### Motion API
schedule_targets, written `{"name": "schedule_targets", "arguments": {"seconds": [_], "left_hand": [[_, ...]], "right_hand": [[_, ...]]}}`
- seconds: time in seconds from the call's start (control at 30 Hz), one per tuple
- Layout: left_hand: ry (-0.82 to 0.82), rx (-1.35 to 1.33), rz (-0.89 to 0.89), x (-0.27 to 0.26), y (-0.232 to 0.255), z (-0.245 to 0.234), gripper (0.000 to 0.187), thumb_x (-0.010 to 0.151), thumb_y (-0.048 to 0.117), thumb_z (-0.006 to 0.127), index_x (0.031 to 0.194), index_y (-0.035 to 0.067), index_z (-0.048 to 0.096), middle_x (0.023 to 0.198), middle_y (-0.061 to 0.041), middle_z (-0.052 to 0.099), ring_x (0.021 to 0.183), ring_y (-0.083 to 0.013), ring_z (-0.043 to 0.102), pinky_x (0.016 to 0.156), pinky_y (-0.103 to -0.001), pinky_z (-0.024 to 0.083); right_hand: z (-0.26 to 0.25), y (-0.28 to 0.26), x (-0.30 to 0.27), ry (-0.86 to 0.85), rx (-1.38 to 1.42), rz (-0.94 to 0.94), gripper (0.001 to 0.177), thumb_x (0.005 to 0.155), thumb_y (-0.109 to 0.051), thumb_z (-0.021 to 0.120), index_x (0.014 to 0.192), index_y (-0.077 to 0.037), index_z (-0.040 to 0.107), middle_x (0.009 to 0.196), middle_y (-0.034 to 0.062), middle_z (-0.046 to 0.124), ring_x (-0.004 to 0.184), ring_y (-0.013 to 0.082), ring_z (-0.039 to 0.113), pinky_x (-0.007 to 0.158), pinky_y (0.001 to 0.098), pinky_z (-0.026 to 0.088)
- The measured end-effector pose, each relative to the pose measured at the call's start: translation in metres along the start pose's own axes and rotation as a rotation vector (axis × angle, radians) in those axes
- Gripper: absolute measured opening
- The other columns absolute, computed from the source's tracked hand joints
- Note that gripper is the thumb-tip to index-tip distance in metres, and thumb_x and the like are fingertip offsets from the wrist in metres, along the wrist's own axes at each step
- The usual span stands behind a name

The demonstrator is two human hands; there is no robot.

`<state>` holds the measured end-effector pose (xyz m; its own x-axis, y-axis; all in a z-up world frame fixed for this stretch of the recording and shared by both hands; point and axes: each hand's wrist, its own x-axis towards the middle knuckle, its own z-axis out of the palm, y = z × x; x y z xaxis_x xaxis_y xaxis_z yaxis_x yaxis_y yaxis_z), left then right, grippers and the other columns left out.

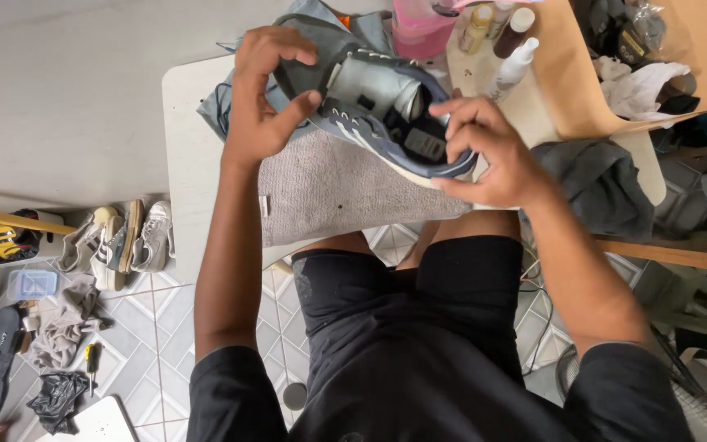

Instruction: The person uses a small blade to scrape and trim the fabric on the tongue and collar of a blue sneaker. They repeatedly lift the tongue to access the inner lining and scrape away material, then inspect the interior and sides of the shoe.

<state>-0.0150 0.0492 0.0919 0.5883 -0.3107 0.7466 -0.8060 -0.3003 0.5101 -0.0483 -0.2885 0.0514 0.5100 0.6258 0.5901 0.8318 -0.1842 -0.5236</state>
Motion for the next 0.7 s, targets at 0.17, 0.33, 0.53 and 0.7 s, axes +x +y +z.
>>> {"name": "schedule_targets", "arguments": {"seconds": [0.17,0.33,0.53,0.7], "left_hand": [[-0.156,0.295,0.025,-0.016,0.004,-0.011,0.07,0.087,0.063,0.06,0.13,0.007,0.056,0.13,-0.015,0.061,0.129,-0.0379,0.051,0.107,-0.054,0.035],[-0.571,0.486,-0.294,-0.043,-0.033,0.002,0.145,0.056,0.088,0.082,0.164,0.017,0.016,0.167,-0.019,0.032,0.153,-0.0436,0.028,0.119,-0.071,0.017],[-0.626,0.36,-0.368,-0.069,-0.05,0.031,0.127,0.057,0.076,0.087,0.155,0.009,0.041,0.128,-0.02,0.067,0.115,-0.043,0.063,0.095,-0.061,0.044],[-0.585,0.393,-0.392,-0.073,-0.053,0.035,0.12,0.061,0.073,0.083,0.154,0.009,0.041,0.127,-0.016,0.069,0.113,-0.0411,0.063,0.09,-0.057,0.046]], "right_hand": [[-0.012,0.011,0.031,-0.136,0.23,0.028,0.032,0.082,-0.001,0.079,0.088,-0.009,0.05,0.124,0.0138,0.053,0.151,0.0509,0.043,0.122,0.0588,0.04],[0.005,0.04,0.044,-0.266,0.369,0.082,0.04,0.071,0.005,0.076,0.08,-0.012,0.04,0.131,0.0157,0.059,0.157,0.0514,0.03,0.126,0.0605,0.033],[-0.002,0.074,0.047,-0.438,-0.06,0.157,0.032,0.069,0.002,0.072,0.073,-0.012,0.044,0.157,0.0088,0.048,0.161,0.0442,0.01,0.126,0.0679,0.011],[0.028,0.06,0.061,-0.263,-0.575,0.282,0.021,0.094,-0.042,0.077,0.092,-0.021,0.081,0.159,0.0123,0.049,0.153,0.0413,0.022,0.114,0.0687,0.007]]}}
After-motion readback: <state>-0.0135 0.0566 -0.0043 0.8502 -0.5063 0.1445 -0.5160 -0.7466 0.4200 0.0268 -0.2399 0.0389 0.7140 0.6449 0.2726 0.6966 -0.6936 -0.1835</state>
